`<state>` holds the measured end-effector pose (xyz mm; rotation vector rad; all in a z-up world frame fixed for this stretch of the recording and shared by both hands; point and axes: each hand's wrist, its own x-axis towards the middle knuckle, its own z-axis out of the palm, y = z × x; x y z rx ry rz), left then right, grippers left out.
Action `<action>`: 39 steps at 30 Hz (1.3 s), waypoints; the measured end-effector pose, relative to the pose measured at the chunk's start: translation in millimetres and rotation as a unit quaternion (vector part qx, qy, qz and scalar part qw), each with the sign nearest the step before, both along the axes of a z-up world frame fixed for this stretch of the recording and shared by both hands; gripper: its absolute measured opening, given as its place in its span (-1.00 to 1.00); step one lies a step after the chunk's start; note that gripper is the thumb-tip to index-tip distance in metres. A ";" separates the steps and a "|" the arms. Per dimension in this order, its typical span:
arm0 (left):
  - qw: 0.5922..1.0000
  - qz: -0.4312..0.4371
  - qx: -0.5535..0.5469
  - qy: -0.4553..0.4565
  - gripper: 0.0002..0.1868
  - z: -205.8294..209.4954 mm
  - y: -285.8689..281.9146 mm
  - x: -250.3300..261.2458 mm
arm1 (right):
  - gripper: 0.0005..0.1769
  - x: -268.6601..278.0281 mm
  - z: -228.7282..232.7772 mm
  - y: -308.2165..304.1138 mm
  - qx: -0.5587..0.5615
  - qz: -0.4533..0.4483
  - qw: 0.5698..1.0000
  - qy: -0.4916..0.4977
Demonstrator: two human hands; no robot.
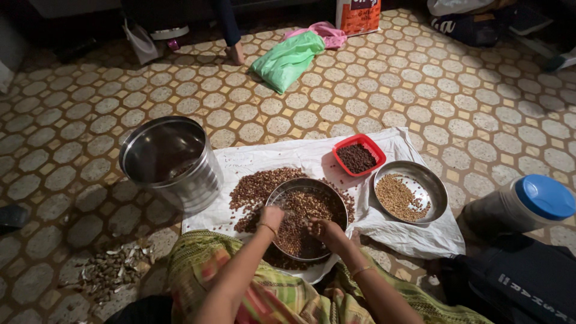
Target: The person sits on the floor and sorts nuts by hand, separating them into different containers. They use a metal sieve to sift the nuts and place sorted portions into a red basket and a metal bowl.
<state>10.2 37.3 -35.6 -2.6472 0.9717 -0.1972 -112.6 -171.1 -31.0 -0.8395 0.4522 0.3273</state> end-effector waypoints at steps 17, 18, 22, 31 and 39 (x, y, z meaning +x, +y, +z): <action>0.984 0.015 -0.155 0.092 -0.83 6.7 11.2 -1.7 | -0.64 -2.6 -0.2 1.2 -0.036 -0.010 0.999 0.022; 0.986 0.008 -0.143 0.086 -0.84 6.1 7.9 0.2 | -0.64 -2.8 -0.2 0.6 -0.036 -0.010 0.999 0.023; 0.990 0.002 -0.124 0.069 -0.84 5.7 5.4 -2.5 | -0.69 -2.0 1.3 2.8 -0.026 -0.018 0.999 0.025; 0.855 0.019 -0.342 0.390 -0.77 55.0 -23.5 -24.3 | -0.70 -3.0 1.9 -0.6 0.069 -0.056 0.996 0.026; 0.903 0.075 -0.329 0.264 -0.84 15.6 -49.7 -15.1 | -0.69 -2.6 1.8 -1.9 0.088 -0.055 0.994 0.022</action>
